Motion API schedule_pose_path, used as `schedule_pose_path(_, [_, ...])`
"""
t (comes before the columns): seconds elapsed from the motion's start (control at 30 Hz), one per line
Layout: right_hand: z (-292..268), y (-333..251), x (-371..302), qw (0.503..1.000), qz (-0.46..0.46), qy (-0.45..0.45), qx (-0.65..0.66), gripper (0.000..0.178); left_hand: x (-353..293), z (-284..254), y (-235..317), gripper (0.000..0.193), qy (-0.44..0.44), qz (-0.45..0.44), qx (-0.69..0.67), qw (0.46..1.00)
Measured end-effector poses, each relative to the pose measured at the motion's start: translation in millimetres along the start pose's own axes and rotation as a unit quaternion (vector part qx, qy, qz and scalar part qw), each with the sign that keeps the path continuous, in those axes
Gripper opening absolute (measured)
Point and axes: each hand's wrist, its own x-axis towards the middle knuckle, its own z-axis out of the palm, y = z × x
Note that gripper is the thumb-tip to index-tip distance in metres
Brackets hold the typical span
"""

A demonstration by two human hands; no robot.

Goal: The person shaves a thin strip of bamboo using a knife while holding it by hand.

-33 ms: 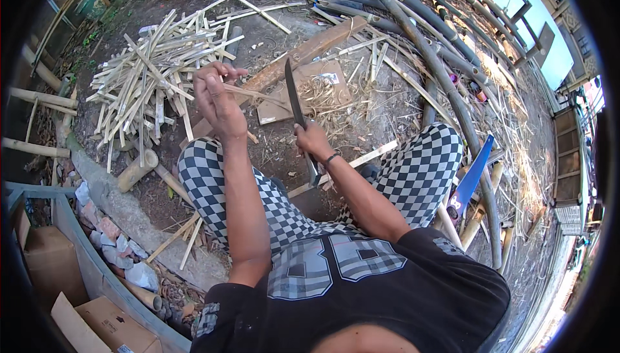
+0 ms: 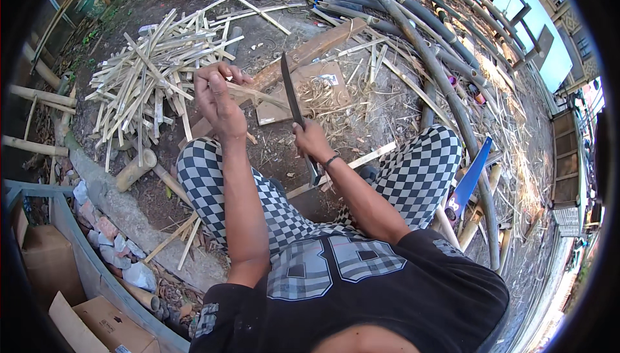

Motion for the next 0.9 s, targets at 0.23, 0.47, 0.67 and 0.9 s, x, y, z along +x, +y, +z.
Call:
schedule_pose_path(0.23, [-31.1,-92.7,-25.4,0.998,-0.053,-0.029,0.025,0.029,1.3,-17.2,3.5,0.028,0.039,-0.051,-0.029,0.998])
schedule_pose_path(0.47, [-30.7,-114.8,-29.2,0.998,-0.049,-0.035,-0.01,0.038,-1.4,-22.2,5.3,0.038,0.107,-0.038,0.024,0.993])
schedule_pose_path(0.67, [-23.5,-93.6,-21.1,0.994,-0.044,-0.03,-0.091,0.043,-0.1,-28.9,6.4,0.045,0.129,-0.067,0.043,0.988])
schedule_pose_path(0.9, [-24.7,-104.1,-18.3,0.999,-0.044,-0.01,-0.007,0.047,3.7,-19.5,5.4,0.044,0.144,-0.078,0.079,0.983])
